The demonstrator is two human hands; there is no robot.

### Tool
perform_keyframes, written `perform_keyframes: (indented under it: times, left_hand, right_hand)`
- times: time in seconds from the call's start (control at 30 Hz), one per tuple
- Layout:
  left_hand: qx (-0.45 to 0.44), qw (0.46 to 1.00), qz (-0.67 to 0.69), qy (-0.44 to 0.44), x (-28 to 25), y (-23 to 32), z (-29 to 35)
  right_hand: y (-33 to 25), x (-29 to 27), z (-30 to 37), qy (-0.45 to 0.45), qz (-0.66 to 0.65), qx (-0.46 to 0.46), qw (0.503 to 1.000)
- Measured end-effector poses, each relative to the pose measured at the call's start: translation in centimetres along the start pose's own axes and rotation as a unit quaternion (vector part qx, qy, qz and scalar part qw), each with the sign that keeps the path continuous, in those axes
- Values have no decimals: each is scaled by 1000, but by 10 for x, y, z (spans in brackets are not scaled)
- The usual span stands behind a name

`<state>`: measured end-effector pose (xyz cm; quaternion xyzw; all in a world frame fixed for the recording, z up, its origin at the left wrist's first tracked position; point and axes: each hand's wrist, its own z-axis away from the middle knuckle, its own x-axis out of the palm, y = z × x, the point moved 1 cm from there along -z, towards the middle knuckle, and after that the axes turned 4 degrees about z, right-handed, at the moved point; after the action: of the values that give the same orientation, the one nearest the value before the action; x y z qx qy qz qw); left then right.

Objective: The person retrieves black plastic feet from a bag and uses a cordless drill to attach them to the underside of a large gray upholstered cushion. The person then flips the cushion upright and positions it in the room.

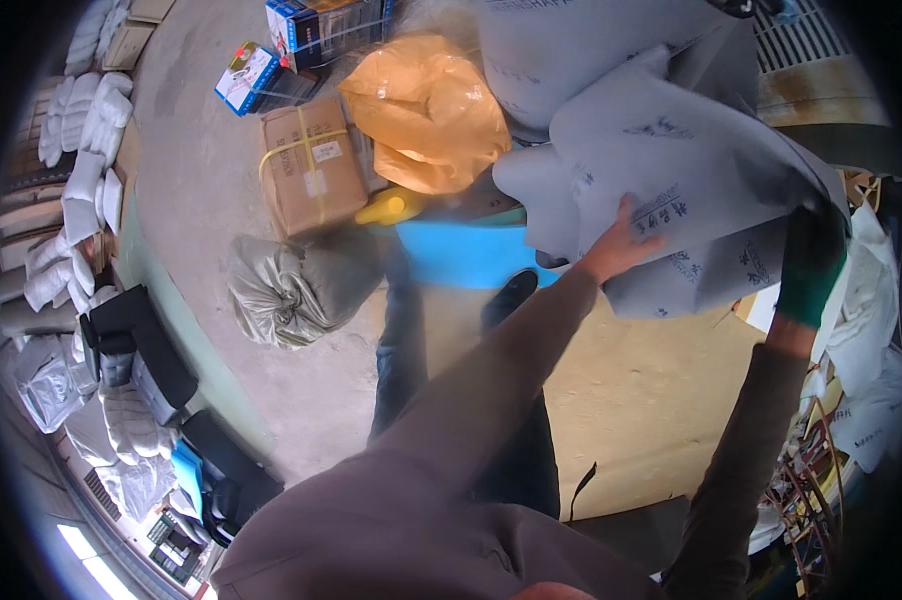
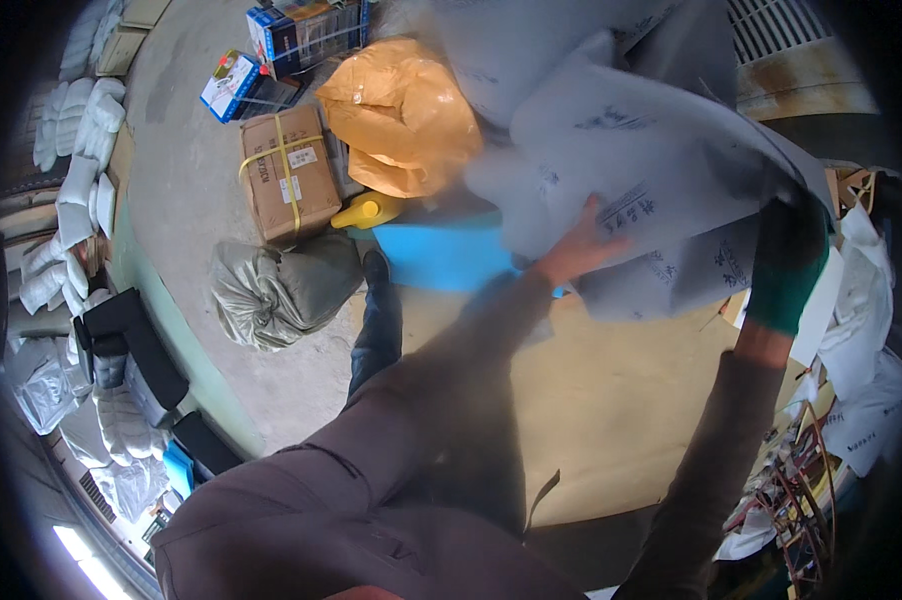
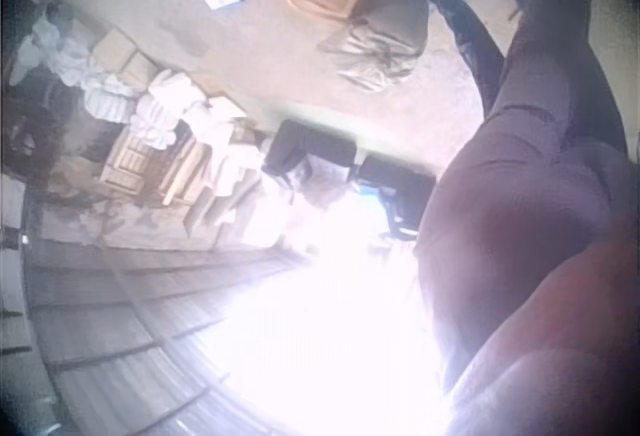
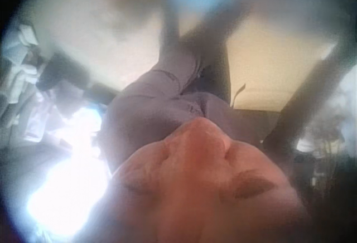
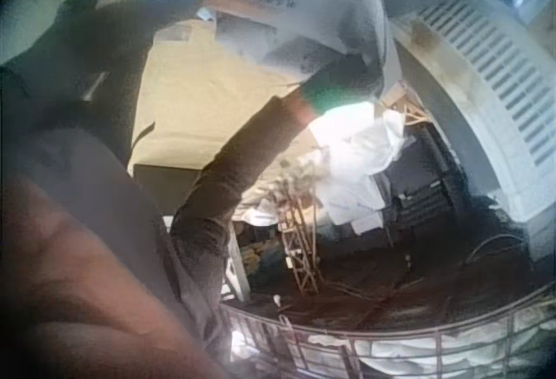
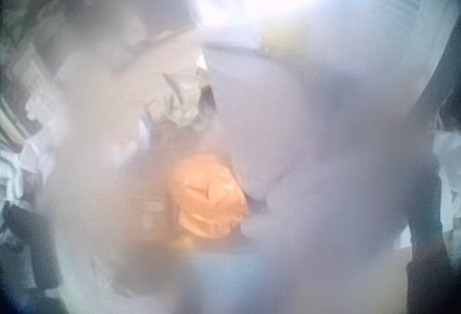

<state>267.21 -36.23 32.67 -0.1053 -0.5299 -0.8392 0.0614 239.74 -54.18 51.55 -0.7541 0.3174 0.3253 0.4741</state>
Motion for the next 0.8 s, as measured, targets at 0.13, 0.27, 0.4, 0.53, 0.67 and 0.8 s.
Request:
perform_keyframes:
  times: [0.13,0.27,0.4,0.53,0.67,0.8]
  left_hand:
    - [-23,999,17,16,-15,58,-88]
    - [34,978,-179,-96,-78,40,-104]
    - [34,916,-364,-168,-176,-56,-48]
    - [108,833,-542,20,-328,-109,-1]
    - [94,774,-562,277,-453,-109,-11]
    - [119,710,-625,303,-500,-135,-69]
  right_hand:
    - [-32,26,64,77,-119,81,987]
    - [2,120,79,125,-240,207,940]
    - [73,225,75,15,90,260,961]
    - [148,334,35,-202,198,15,959]
    - [131,346,-5,-317,406,-112,850]
    - [-34,232,67,35,165,-18,985]
